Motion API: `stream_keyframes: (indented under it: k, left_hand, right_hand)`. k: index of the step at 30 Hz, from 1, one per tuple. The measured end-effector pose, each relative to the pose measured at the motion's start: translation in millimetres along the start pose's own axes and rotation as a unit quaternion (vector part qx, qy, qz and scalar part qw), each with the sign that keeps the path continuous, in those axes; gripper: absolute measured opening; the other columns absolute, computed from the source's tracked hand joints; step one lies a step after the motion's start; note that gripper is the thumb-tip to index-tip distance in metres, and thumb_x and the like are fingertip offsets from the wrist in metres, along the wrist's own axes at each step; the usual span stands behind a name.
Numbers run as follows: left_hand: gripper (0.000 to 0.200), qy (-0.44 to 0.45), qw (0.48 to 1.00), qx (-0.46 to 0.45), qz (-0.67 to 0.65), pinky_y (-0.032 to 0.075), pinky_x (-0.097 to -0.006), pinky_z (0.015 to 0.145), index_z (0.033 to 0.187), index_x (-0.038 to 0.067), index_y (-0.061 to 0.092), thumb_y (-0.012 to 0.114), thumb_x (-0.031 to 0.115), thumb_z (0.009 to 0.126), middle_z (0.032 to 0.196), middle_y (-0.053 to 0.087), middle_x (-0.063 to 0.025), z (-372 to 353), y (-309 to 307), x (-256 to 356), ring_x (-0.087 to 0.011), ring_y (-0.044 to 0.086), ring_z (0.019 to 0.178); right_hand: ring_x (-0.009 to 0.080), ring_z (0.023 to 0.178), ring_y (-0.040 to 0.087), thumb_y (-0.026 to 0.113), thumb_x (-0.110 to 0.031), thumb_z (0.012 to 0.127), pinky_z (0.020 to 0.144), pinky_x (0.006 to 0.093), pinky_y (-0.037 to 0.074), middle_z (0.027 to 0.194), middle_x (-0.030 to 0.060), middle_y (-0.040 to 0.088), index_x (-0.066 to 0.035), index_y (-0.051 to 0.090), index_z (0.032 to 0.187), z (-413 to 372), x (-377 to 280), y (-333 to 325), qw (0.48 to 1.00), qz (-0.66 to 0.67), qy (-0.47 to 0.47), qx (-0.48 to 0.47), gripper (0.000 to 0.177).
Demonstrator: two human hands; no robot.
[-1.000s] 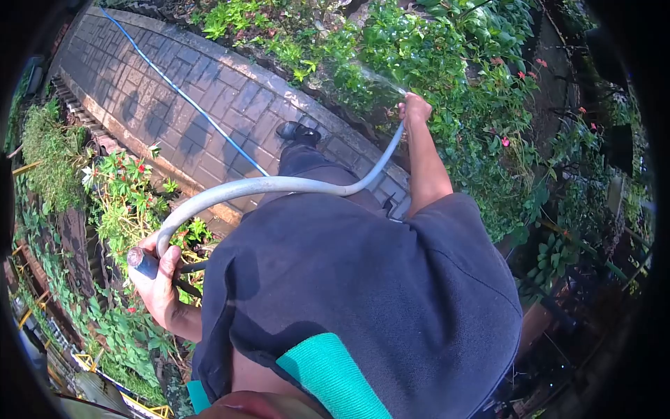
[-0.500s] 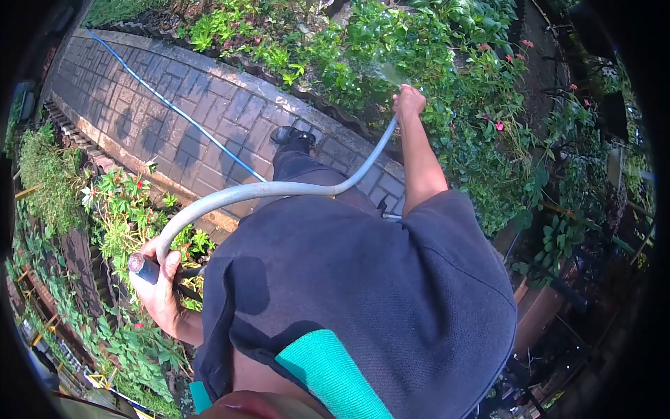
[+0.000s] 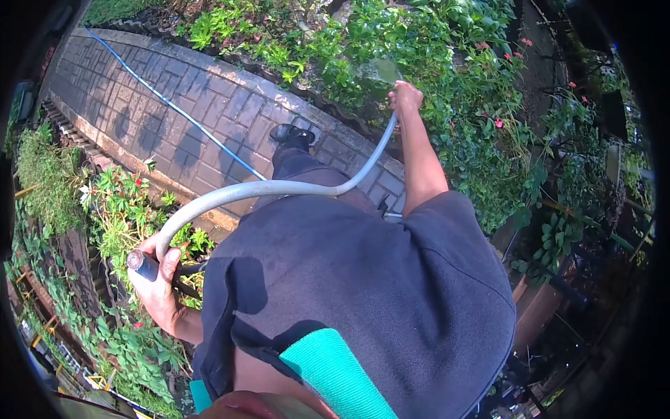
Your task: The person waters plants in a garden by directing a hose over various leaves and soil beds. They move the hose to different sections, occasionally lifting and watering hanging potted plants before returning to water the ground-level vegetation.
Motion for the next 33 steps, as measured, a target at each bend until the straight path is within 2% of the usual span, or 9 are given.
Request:
stream_keyframes:
  k: [3, 6, 9, 19, 22, 29, 32, 33]
  left_hand:
    - [0.038, -0.002, 1.000, 0.002, -0.002, 0.042, -0.0267, 0.072, 0.099, -0.004, 0.065, 0.082, 0.014, 0.071, 0.086, 0.061, -0.0038, -1, -3, -1, -0.0122, 0.054, 0.077]
    - [0.037, -0.015, 1.000, -0.003, 0.019, 0.042, -0.0263, 0.070, 0.100, -0.004, 0.065, 0.081, 0.014, 0.072, 0.085, 0.061, -0.0035, -3, -6, 0, -0.0115, 0.053, 0.077]
    - [0.036, 0.008, 1.000, 0.001, 0.006, 0.042, -0.0254, 0.069, 0.100, -0.004, 0.065, 0.080, 0.014, 0.072, 0.084, 0.061, -0.0028, -5, -10, -3, -0.0107, 0.053, 0.075]
    - [0.036, -0.075, 0.994, 0.075, -0.032, 0.041, -0.0213, 0.059, 0.099, -0.002, 0.066, 0.082, 0.010, 0.069, 0.079, 0.060, -0.0013, -20, -32, -18, -0.0085, 0.052, 0.069]
    - [0.034, -0.056, 0.995, 0.087, -0.014, 0.035, -0.0200, 0.047, 0.097, -0.001, 0.061, 0.076, 0.011, 0.070, 0.067, 0.052, 0.0008, -20, -34, -17, -0.0068, 0.047, 0.053]
    - [0.041, -0.071, 0.992, 0.102, -0.036, 0.035, -0.0195, 0.047, 0.101, -0.005, 0.060, 0.078, 0.015, 0.070, 0.068, 0.055, -0.0012, 15, -36, -10, -0.0070, 0.047, 0.053]
    - [0.044, -0.076, 0.994, 0.072, -0.043, 0.035, -0.0193, 0.047, 0.103, -0.005, 0.060, 0.079, 0.016, 0.069, 0.067, 0.055, -0.0016, 43, -42, -8, -0.0071, 0.047, 0.053]
    - [0.038, -0.086, 0.993, 0.048, -0.065, 0.036, -0.0194, 0.052, 0.103, -0.007, 0.064, 0.079, 0.007, 0.071, 0.075, 0.060, -0.0029, 53, -45, -4, -0.0063, 0.048, 0.059]
  right_hand:
    - [0.0098, 0.043, 0.044, 0.055, -0.006, 0.089, 0.035, 0.0220, 0.031, 0.061, 0.0063, 0.057, -0.007, 0.064, 0.099, -6, -5, 7, 1.000, -0.011, 0.026, -0.010, 0.014]
    - [0.0092, 0.042, 0.043, 0.055, -0.006, 0.090, 0.035, 0.0218, 0.030, 0.062, 0.0060, 0.057, -0.007, 0.063, 0.100, -7, -7, 19, 0.998, 0.008, 0.013, -0.057, 0.013]
    - [0.0086, 0.042, 0.042, 0.054, -0.008, 0.092, 0.035, 0.0216, 0.030, 0.062, 0.0059, 0.057, -0.007, 0.063, 0.101, -3, -9, 30, 0.996, -0.011, 0.012, -0.083, 0.012]
    - [0.0090, 0.043, 0.045, 0.056, -0.007, 0.090, 0.034, 0.0214, 0.032, 0.063, 0.0062, 0.058, -0.007, 0.063, 0.104, -8, -25, 90, 0.986, -0.052, -0.009, -0.156, 0.016]
    - [0.0088, 0.043, 0.045, 0.056, -0.007, 0.090, 0.034, 0.0214, 0.032, 0.063, 0.0063, 0.058, -0.007, 0.063, 0.105, -17, -32, 116, 0.979, -0.094, -0.020, -0.178, 0.017]
    - [0.0071, 0.043, 0.044, 0.058, -0.008, 0.087, 0.034, 0.0210, 0.031, 0.063, 0.0052, 0.058, -0.007, 0.065, 0.105, -30, -42, 184, 0.962, -0.117, -0.049, -0.241, 0.019]
    - [0.0063, 0.044, 0.043, 0.058, -0.009, 0.088, 0.035, 0.0209, 0.031, 0.064, 0.0038, 0.058, -0.009, 0.064, 0.106, -27, -45, 215, 0.958, -0.117, -0.052, -0.255, 0.020]
    - [0.0062, 0.044, 0.043, 0.058, -0.009, 0.088, 0.035, 0.0210, 0.031, 0.064, 0.0036, 0.058, -0.009, 0.064, 0.106, -25, -47, 226, 0.957, -0.124, -0.052, -0.256, 0.020]
Point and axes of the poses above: each hand's wrist, its own z-axis towards the middle knuckle, its own y-axis out of the palm, x = y × z, the point moved 4 cm from there along z, towards the middle knuckle
